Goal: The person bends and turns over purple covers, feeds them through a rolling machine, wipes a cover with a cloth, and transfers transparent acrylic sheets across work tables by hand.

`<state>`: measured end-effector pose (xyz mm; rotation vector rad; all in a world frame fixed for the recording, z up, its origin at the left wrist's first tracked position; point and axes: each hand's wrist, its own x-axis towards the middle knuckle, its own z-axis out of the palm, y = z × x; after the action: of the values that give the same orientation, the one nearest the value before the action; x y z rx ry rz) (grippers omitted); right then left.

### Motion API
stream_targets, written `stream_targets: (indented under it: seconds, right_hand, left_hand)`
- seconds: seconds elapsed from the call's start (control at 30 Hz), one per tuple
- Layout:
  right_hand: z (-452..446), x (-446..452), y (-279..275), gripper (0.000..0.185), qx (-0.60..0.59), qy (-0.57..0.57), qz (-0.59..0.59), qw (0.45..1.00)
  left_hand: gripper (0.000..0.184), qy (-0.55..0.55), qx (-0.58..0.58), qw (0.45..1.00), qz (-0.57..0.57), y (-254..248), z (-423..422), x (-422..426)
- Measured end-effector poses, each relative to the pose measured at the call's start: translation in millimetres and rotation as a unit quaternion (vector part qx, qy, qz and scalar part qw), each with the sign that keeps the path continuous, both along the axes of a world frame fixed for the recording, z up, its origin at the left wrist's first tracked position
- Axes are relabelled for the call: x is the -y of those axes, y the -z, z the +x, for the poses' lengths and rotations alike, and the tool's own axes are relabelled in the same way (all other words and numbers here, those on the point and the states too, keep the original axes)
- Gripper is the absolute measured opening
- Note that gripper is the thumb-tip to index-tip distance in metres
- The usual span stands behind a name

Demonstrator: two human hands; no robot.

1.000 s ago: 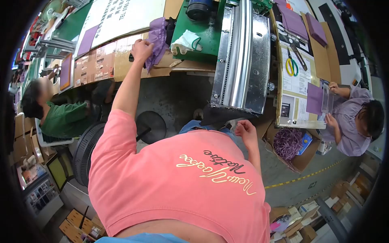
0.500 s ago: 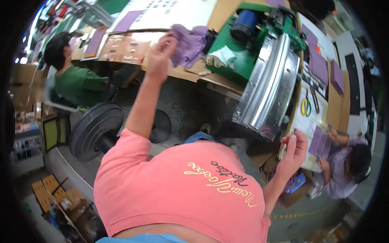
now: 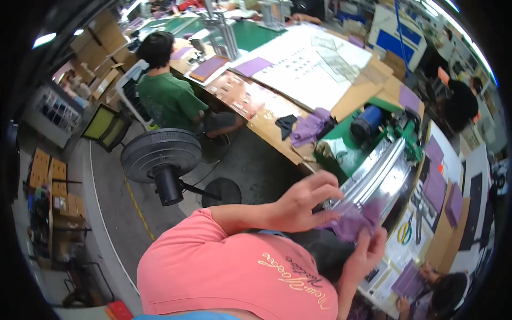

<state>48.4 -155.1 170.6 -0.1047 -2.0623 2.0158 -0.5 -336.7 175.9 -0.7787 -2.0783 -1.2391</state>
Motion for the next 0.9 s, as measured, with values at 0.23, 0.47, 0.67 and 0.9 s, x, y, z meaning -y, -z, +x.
stream_targets:
  seconds: [0.23, 0.47, 0.67, 0.9]
  right_hand:
    - [31.5, -29.1, -3.5, 0.002, -0.025, 0.004, -0.043, 0.999]
    - [49.0, -61.7, 16.8, 0.009, -0.011, 0.102, 0.002, 0.995]
    - [60.5, -82.3, 6.1, 0.018, 0.004, 0.053, -0.049, 0.997]
    - [76.3, -101.7, 10.2, 0.006, -0.058, 0.025, -0.043, 0.997]
  left_hand:
    - [0.018, 0.357, 0.351, 0.854, 0.141, -16.9, 33.6, -38.6]
    - [0.017, 0.423, 0.399, 0.801, 0.142, -10.2, 46.1, -71.5]
    - [0.021, 0.497, 0.417, 0.745, 0.157, -9.2, 50.5, -89.5]
    - [0.019, 0.497, 0.467, 0.722, 0.116, -15.4, 53.5, -117.5]
